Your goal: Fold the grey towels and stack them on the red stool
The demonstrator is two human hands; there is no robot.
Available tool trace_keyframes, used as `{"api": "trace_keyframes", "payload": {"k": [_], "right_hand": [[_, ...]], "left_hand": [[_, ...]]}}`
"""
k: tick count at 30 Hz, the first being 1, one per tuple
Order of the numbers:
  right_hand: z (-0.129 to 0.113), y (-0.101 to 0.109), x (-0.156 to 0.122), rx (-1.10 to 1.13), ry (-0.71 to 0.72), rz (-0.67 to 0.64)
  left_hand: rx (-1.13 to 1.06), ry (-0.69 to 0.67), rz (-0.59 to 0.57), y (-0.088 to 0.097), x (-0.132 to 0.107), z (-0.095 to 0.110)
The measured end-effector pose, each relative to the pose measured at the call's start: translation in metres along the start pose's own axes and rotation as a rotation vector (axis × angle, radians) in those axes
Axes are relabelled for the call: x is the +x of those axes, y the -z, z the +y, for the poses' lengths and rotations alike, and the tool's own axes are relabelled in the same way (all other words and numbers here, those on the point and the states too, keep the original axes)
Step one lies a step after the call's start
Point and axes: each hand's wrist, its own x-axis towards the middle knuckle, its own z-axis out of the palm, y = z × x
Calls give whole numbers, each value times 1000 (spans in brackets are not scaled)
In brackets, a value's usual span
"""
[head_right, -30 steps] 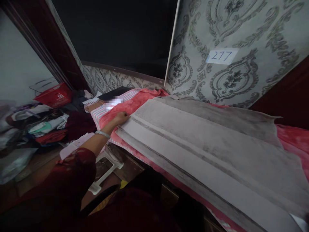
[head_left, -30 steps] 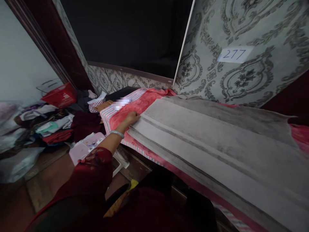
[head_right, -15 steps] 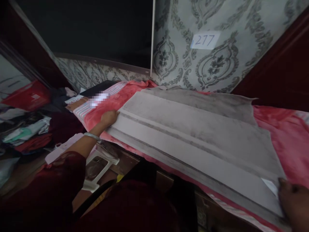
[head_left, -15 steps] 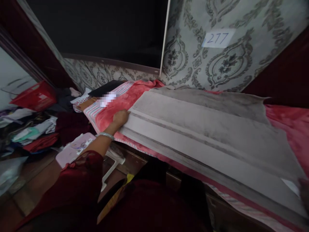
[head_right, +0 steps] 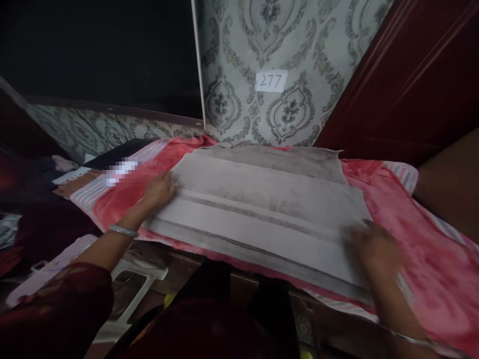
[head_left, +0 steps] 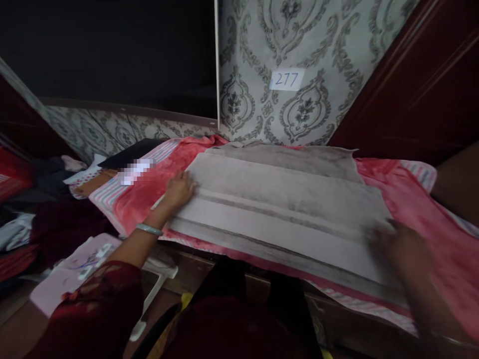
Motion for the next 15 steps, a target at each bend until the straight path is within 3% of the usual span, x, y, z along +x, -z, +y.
{"api": "trace_keyframes", "payload": {"k": [4, 7, 9, 11, 15], "right_hand": [[-148, 14, 0, 209, 315, -132], [-221, 12, -8, 196, 478, -245], [-241, 8, -16, 172, 561, -312], [-243, 3, -21, 158, 601, -338], [-205, -9, -14, 118, 554, -321]], "left_hand": [[-11, -290, -109, -19, 16, 72], [-11, -409, -136, -37, 15, 103], [-3, -429, -140, -46, 12, 109], [2, -429, -130, -52, 11, 107], [11, -420, -123, -54, 13, 104]]}}
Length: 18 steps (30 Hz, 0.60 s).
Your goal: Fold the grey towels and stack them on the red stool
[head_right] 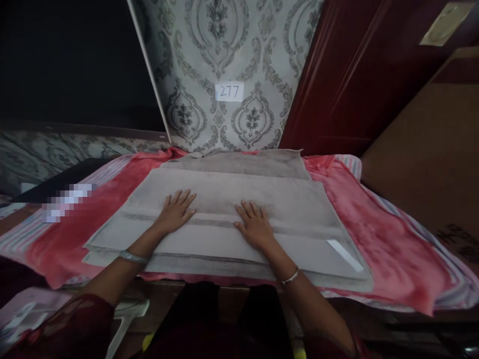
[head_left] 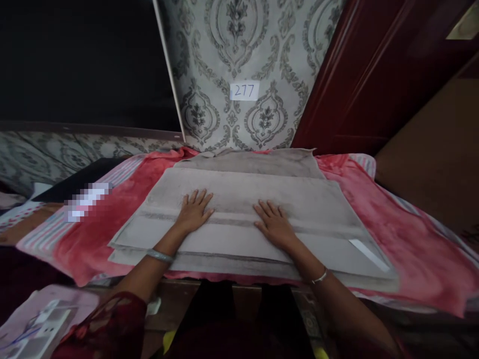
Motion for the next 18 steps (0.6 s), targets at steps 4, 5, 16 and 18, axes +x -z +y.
{"api": "trace_keyframes", "payload": {"k": [4, 5, 16, 18], "right_hand": [[78, -4, -27, -58, -218, 36], [99, -4, -37, -68, -293, 46], [182, -1, -100, -39, -678, 140], [180, -1, -99, -37, -673, 149]], "left_hand": [[6, 5, 8, 0, 4, 0], [8, 2, 11, 0, 5, 0], [35, 73, 50, 2, 4, 3], [67, 114, 35, 6, 2, -5]]}}
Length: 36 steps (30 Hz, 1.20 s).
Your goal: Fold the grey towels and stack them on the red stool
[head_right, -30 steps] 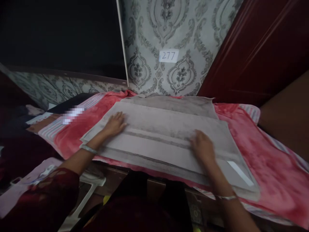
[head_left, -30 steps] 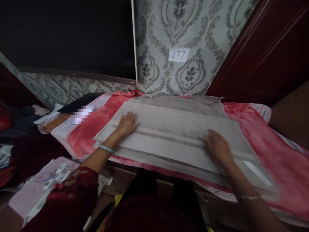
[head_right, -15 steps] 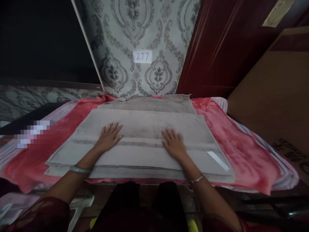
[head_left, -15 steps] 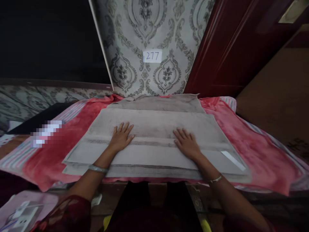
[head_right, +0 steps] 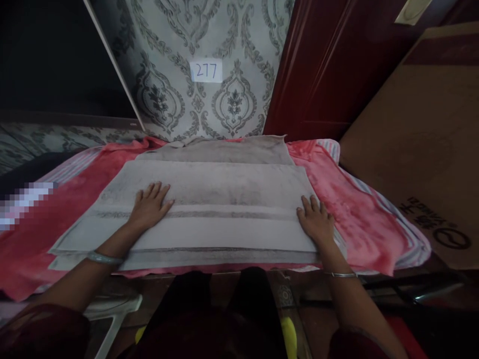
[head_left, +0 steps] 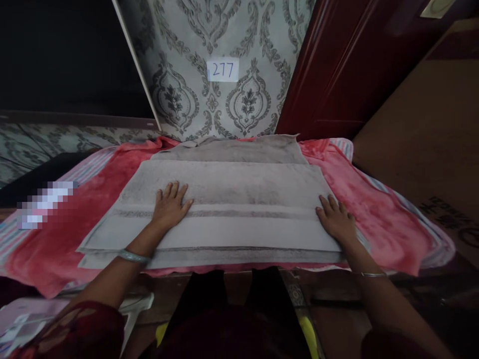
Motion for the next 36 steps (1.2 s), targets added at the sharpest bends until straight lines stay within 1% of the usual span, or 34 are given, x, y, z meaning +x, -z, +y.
{"api": "trace_keyframes", "payload": {"k": [2, 4, 6, 8, 10, 12, 15, 18, 21, 23, 24, 25, 26, 29, 31, 33, 34, 36], "right_hand": [[-1, 1, -1, -5, -2, 2], [-1, 2, -2, -16, 0, -3], [-1, 3, -3, -30, 6, -4], [-1, 4, -4, -43, 12, 2], [0, 4, -5, -58, 13, 2], [1, 4, -5, -73, 11, -11], [1, 6, -6, -77, 8, -21], [-2, 9, -9, -50, 2, -17], [-4, 12, -11, -19, 3, -8], [-6, 14, -12, -10, 3, -9], [-6, 14, -12, -11, 2, -13], [-6, 15, -12, -14, 0, -18], [-5, 15, -12, -19, 0, -20], [-4, 14, -11, -30, 0, -18], [-3, 14, -11, -37, 0, -18], [-4, 15, -12, -44, -1, -23], [-5, 16, -12, -44, 0, -26], [-7, 18, -14, -36, 2, -31]], "left_hand": [[26, 24, -40, 3, -1, -20], [35, 65, -72, 6, -4, -51], [29, 132, -88, 7, -8, -85], [8, 199, -102, 7, -13, -115], [-21, 244, -122, 7, -17, -132], [-44, 260, -130, 8, -21, -138], [-54, 271, -98, 11, -25, -130], [-18, 277, -55, 15, -27, -123], [58, 248, 8, 22, -30, -119], [76, 194, 64, 25, -35, -113], [50, 141, 85, 26, -38, -105], [-5, 60, 96, 27, -43, -95], [-85, -50, 88, 27, -48, -82], [-352, -440, 11, 22, -68, -31], [-436, -605, -4, 17, -79, 1], [-446, -669, 11, 12, -83, 23], [-434, -678, 22, 9, -84, 29], [-398, -688, 44, 6, -83, 34]]}}
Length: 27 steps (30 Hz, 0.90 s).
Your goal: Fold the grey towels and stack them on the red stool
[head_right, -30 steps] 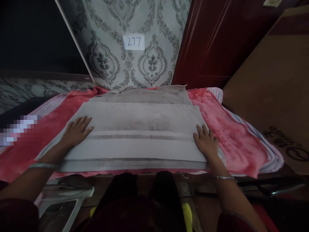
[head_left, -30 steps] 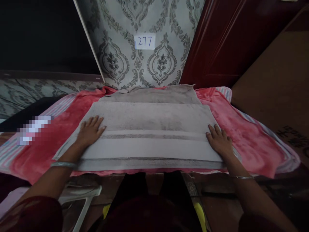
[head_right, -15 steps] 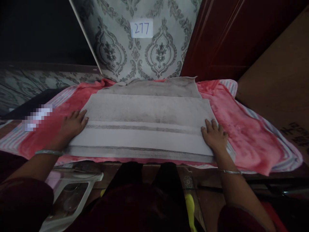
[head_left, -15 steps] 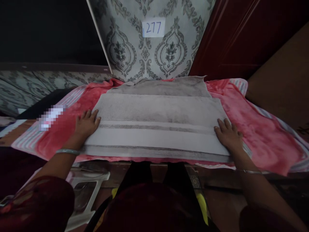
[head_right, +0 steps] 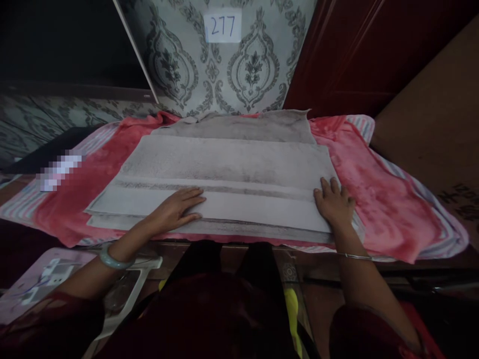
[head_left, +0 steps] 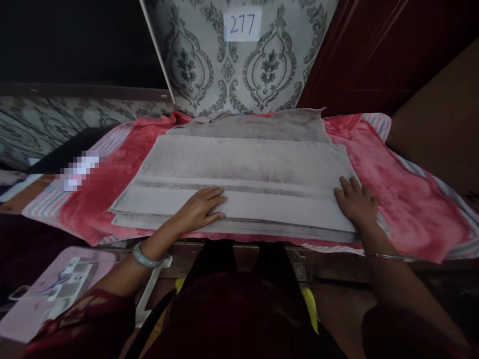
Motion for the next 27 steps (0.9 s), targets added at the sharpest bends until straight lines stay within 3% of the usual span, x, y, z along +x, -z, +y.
{"api": "trace_keyframes", "payload": {"k": [4, 9, 17, 22, 27], "right_hand": [[0, 0, 0, 13, 8, 10], [2, -3, 2, -3, 8, 22], [-6, 7, -5, 60, -2, 14], [-10, 14, -8, 101, -15, -47], [-11, 15, -8, 103, -7, -54]], "left_hand": [[68, -47, 5, -2, -1, -2], [116, 7, 32, 0, 0, 0], [36, 48, -53, 21, 25, -11], [-46, 255, -188, 14, 47, -32], [-120, 254, -170, 6, 53, -37]]}}
